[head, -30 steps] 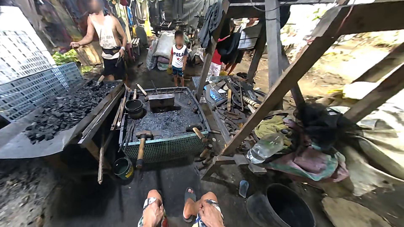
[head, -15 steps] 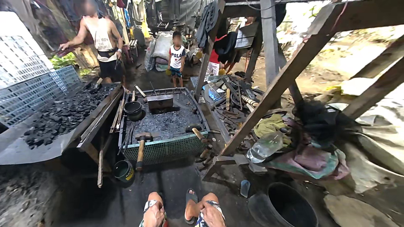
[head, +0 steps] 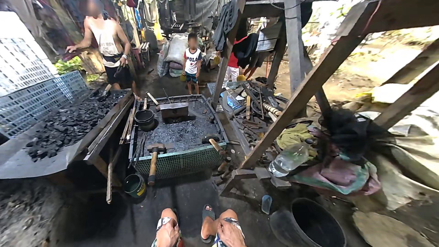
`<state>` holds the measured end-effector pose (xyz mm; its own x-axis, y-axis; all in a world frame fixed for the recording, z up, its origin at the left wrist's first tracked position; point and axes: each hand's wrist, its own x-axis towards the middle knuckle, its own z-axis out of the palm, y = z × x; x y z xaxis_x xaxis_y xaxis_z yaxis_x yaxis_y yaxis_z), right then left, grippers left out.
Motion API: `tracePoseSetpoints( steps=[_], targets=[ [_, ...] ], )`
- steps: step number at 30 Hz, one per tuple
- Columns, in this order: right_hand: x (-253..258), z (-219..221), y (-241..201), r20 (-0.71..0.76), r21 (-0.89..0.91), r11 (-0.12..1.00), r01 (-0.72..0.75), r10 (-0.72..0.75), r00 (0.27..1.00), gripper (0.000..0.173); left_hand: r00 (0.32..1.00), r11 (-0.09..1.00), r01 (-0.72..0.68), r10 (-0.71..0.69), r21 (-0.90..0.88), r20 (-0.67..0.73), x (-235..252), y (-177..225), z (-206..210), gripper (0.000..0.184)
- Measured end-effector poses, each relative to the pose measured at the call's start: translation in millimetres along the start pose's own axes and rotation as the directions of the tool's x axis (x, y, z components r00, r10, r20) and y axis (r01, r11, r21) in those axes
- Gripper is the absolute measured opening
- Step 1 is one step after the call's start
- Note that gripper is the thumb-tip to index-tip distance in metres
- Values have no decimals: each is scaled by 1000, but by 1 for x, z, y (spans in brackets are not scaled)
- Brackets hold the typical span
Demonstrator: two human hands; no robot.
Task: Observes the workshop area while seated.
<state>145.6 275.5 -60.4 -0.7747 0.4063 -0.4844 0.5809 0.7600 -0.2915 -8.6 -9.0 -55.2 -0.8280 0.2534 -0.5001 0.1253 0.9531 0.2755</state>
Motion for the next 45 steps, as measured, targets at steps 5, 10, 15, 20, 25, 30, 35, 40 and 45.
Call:
tracePoseSetpoints(
  steps=[5,10,15,20,25,30,35,40,45],
  targets=[
    [3,6,3,-24,-9,1000,2,-2,1000,48,1000,1000,-12,12,12,-1,0,0,1,40],
    [-3,-1,-4,20,-39,998,49,-48,999,47,1000,1000,-20,20,6,-5,-1,0,0,39],
    [-2,-6,-3,72,-47,995,85,-82,994,43,1000,1000,-20,20,7,1,-2,1,-4,39],
    [-2,-5,-1,77,-38,996,81,-78,994,41,1000,1000,-24,24,10,5,-2,1,-1,39],
    [-3,-5,0,25,38,999,22,-23,999,45,1000,1000,-19,19,16,-6,-2,1,0,39],
    [-2,-2,2,2,24,1000,6,-6,1000,47,1000,1000,-11,11,18,6,-3,1,-1,39],
    [-2,-4,1,35,6,1000,7,-7,999,47,1000,1000,-14,14,16,3,-5,2,-3,39],
    [-2,-5,1,23,10,1000,19,-19,1000,47,1000,1000,-19,19,-1,8,-6,3,-5,39],
    [-4,-8,-2,36,19,1000,12,-12,999,44,1000,1000,-12,12,-12,17,-4,1,-4,40]
  ],
)
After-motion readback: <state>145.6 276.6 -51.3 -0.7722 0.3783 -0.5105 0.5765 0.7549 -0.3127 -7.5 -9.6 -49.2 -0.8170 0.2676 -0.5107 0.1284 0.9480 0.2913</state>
